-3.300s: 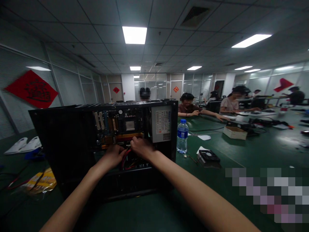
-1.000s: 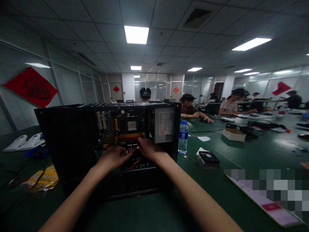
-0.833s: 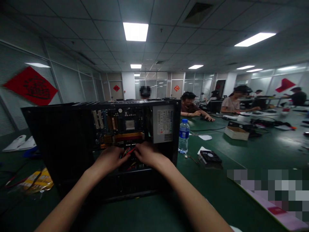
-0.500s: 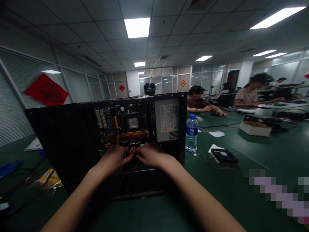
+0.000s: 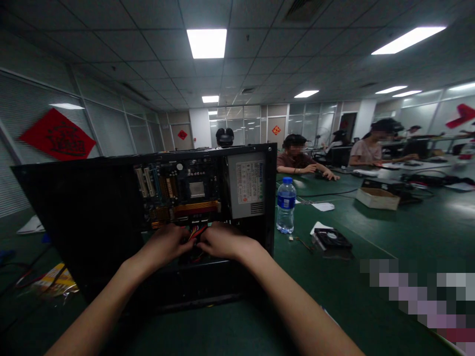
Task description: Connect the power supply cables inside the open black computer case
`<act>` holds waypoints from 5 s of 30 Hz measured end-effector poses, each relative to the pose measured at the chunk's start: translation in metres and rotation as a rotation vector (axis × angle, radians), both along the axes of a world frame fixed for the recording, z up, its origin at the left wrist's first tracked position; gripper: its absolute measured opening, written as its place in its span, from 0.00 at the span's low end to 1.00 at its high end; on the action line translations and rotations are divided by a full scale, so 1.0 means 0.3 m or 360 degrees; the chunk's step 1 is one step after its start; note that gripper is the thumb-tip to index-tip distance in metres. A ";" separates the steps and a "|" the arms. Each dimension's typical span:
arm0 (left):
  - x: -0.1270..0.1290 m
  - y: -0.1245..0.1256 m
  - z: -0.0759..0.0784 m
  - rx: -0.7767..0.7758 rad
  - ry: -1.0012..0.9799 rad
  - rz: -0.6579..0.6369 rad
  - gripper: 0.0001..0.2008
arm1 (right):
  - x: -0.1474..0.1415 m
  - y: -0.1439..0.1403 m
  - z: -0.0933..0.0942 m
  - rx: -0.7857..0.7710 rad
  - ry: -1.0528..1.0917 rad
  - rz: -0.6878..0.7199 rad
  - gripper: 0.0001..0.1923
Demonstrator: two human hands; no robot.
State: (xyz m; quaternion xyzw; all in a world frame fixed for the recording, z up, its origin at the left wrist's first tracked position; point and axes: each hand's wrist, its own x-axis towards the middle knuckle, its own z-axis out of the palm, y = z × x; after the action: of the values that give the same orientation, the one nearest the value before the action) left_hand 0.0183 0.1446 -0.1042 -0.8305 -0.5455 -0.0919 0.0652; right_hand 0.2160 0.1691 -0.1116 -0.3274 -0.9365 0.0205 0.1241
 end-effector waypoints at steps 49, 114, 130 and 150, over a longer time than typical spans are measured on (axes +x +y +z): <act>-0.148 -0.107 0.216 0.0860 -0.0460 -0.0266 0.17 | -0.029 -0.008 0.014 -0.0713 0.1299 0.0088 0.17; -0.046 0.058 0.028 0.0215 -0.0227 -0.0156 0.09 | -0.031 -0.040 0.012 0.0273 -0.0009 -0.0683 0.09; -0.031 0.088 0.014 0.0136 -0.0119 -0.0032 0.10 | -0.036 -0.031 -0.006 0.0278 -0.0005 -0.0644 0.11; -0.010 0.065 0.034 0.0148 -0.0061 0.0139 0.11 | -0.040 -0.038 0.003 0.0248 0.0037 -0.0638 0.11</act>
State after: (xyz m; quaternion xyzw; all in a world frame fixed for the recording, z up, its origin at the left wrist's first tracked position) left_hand 0.0153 0.1641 -0.0940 -0.8002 -0.5774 -0.1301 0.0973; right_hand 0.2039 0.1576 -0.1108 -0.4964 -0.8498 -0.0733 0.1615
